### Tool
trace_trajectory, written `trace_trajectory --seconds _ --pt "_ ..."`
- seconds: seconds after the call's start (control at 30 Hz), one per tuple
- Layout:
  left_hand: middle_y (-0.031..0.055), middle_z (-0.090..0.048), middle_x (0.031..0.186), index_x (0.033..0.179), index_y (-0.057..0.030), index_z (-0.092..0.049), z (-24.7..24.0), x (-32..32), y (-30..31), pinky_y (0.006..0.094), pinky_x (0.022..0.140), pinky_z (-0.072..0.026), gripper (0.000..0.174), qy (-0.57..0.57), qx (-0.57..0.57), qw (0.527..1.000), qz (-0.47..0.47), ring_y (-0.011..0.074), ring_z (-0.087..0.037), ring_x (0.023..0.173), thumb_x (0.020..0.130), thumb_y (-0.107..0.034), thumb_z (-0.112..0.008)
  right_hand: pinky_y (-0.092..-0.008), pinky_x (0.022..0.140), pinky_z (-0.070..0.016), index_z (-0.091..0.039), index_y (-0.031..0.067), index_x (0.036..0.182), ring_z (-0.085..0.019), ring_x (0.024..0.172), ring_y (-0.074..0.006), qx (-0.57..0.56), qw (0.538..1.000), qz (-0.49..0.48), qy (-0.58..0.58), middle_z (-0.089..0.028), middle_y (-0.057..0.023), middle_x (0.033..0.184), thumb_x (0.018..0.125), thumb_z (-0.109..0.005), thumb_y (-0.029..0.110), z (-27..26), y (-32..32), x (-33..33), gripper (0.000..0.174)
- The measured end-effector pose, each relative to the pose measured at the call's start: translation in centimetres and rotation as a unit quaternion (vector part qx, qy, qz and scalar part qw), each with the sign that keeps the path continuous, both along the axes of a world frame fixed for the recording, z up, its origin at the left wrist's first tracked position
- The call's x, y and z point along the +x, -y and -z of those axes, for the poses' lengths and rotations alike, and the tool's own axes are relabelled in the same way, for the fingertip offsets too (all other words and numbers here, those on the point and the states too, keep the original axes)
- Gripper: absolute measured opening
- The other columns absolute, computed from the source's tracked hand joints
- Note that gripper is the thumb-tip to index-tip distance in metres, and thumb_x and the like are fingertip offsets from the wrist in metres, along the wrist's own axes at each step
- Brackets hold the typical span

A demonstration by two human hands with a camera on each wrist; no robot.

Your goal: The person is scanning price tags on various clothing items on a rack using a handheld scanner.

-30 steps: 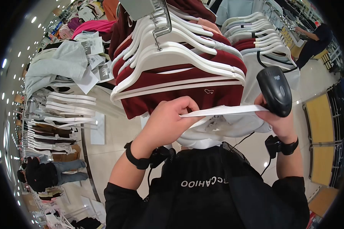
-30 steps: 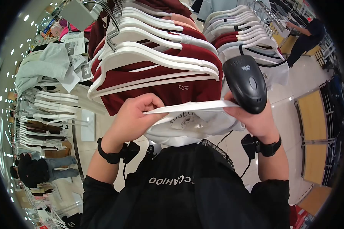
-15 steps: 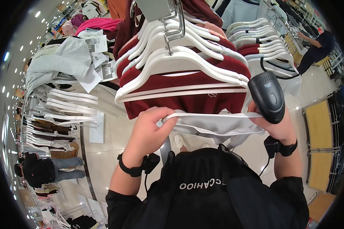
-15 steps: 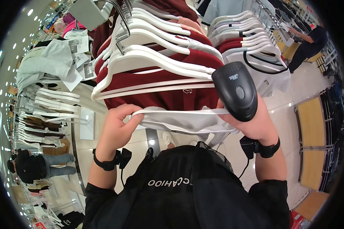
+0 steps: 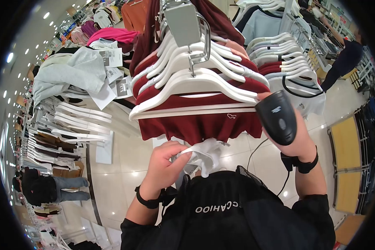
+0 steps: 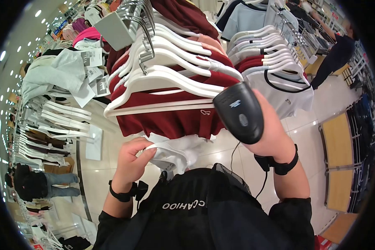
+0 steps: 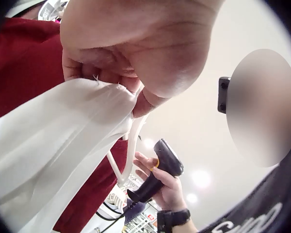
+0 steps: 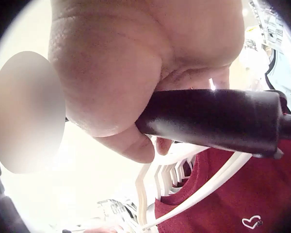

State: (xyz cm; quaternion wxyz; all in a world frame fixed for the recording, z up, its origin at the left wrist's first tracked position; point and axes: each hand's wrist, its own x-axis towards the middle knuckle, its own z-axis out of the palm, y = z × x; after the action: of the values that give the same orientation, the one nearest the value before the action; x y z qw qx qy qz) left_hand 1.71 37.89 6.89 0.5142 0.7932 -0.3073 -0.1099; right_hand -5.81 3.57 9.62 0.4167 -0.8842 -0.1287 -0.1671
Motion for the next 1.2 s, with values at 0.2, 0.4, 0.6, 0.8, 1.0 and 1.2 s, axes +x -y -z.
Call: trace_trajectory --seconds 0.2,0.4,0.6,0.8,1.0,1.2 --pt "0.0065 -0.063 0.079 0.095 0.0021 -0.071 0.9 -0.6 -0.7 0.0288 0.066 -0.0433 0.012 -0.058 -0.057 0.994 -0.069 0.0140 -0.056 0.072 0.090 -0.007 -0.065 -0.0382 0.102 -0.0439 -0.054 0.0005 0.133 -0.059 0.119 -0.0316 0.071 0.997 -0.018 0.004 -0.059 -0.0161 0.130 0.073 -0.075 0.003 0.9 -2.2 1.2 0.063" --pt "0.0029 -0.063 0.083 0.096 0.0017 -0.068 2.7 -0.2 -2.4 0.0272 0.070 -0.0445 0.013 -0.109 -0.101 0.985 -0.090 0.0112 -0.056 0.077 0.096 -0.008 -0.059 -0.0354 0.097 -0.0463 -0.053 -0.0006 0.130 -0.060 0.113 -0.0248 0.147 0.984 -0.060 -0.075 -0.061 -0.0121 0.122 0.076 -0.078 0.005 2.2 -3.3 1.4 0.060" --pt "0.0010 -0.067 0.092 0.100 -0.0002 -0.065 2.5 -0.5 -3.0 0.0255 0.080 -0.0472 0.016 -0.220 -0.183 0.952 -0.112 0.0079 -0.060 0.088 0.101 -0.010 -0.051 -0.0321 0.084 -0.0530 -0.058 -0.0017 0.122 -0.067 0.094 -0.0161 0.258 0.962 -0.071 -0.058 -0.071 -0.0086 0.104 0.080 -0.071 -0.005 2.8 -3.2 0.6 0.044" --pt "0.0024 -0.067 0.093 0.099 0.0000 -0.065 3.9 -0.1 -3.7 0.0249 0.082 -0.0469 0.019 -0.235 -0.244 0.927 -0.163 0.0086 -0.060 0.087 0.102 -0.010 -0.049 -0.0333 0.086 -0.0488 -0.048 0.0006 0.135 -0.063 0.094 -0.0181 0.250 0.965 -0.040 -0.074 -0.060 -0.0067 0.111 0.078 -0.072 0.013 -0.3 -0.4 -1.6 0.063" --pt "0.0016 -0.067 0.094 0.105 -0.0004 -0.064 2.7 0.8 -3.2 0.0224 0.079 -0.0471 0.018 -0.187 -0.274 0.920 -0.211 0.0066 -0.060 0.085 0.103 -0.013 -0.050 -0.0341 0.086 -0.0453 -0.054 0.0006 0.128 -0.058 0.094 -0.0180 0.143 0.988 0.051 -0.027 -0.060 -0.0062 0.106 0.074 -0.072 0.022 -1.1 6.2 -6.0 0.060" --pt "0.0009 -0.067 0.091 0.107 0.0016 -0.068 1.7 1.4 -2.8 0.0231 0.074 -0.0471 0.019 -0.158 -0.250 0.931 -0.215 0.0073 -0.059 0.082 0.101 -0.012 -0.056 -0.0315 0.082 -0.0447 -0.062 -0.0019 0.111 -0.056 0.091 -0.0173 0.118 0.990 0.063 -0.047 -0.054 -0.0105 0.115 0.066 -0.067 0.014 -0.1 6.8 -8.4 0.047"
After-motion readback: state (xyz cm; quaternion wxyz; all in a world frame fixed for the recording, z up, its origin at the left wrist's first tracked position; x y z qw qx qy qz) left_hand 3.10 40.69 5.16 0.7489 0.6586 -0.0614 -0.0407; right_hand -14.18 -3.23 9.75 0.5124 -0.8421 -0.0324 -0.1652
